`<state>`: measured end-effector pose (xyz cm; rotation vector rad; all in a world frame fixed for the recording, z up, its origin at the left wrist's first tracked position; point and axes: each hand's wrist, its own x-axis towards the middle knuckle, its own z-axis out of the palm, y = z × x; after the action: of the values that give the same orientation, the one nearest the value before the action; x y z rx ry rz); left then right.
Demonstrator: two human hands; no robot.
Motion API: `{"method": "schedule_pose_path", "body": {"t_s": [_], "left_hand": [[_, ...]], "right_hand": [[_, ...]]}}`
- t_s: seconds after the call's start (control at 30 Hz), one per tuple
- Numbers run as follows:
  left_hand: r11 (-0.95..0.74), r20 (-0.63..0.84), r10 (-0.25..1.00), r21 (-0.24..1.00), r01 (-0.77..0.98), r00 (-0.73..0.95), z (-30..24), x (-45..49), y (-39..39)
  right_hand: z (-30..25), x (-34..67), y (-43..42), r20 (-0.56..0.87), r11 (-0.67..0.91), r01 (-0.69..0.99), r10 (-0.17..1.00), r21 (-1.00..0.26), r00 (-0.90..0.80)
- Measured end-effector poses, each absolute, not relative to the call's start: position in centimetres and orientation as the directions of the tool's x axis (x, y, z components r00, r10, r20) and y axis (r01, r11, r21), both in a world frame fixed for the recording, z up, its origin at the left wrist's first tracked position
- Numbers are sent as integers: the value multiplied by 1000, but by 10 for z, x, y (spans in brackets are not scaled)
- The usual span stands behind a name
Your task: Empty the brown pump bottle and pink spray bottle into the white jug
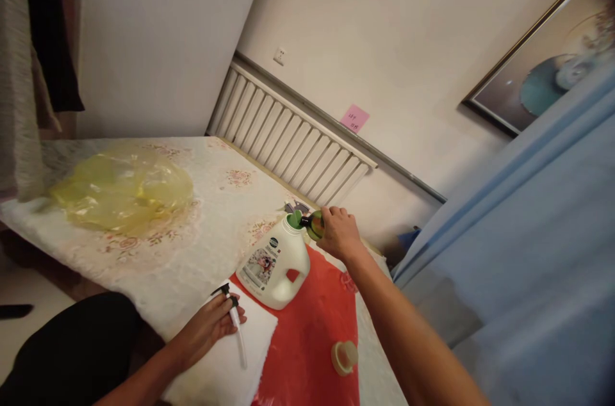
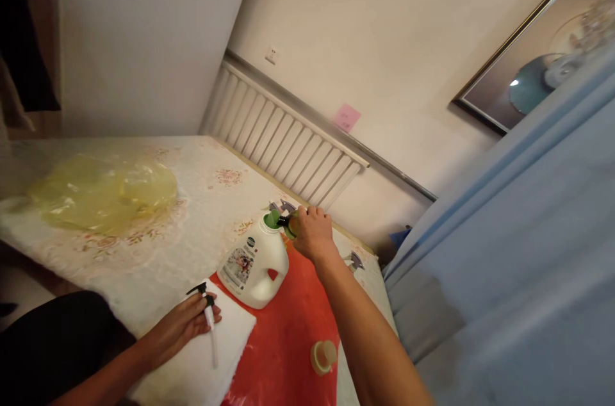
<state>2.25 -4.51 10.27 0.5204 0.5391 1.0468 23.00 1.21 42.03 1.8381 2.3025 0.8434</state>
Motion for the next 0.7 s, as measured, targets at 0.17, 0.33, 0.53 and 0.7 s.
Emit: {"method": "schedule_pose_path", "body": {"t_s": [0.17,0.33,0.53,0.7], "left_hand": [[402,-155,903,634,-660,401,101,23,-45],[402,-162,904,633,-661,395,104,23,-45],[386,-151,911,643,-662,384,101,23,-46],[383,-150,912,640,-666,381,101,23,-46]], "right_hand": [[424,227,13,247,140,861,924,489,-291],[426,226,13,262,148,843,910,517,-321],[429,225,13,261,156,816,900,557,-349],[434,222,14,253,162,797,895,583,-367]]}}
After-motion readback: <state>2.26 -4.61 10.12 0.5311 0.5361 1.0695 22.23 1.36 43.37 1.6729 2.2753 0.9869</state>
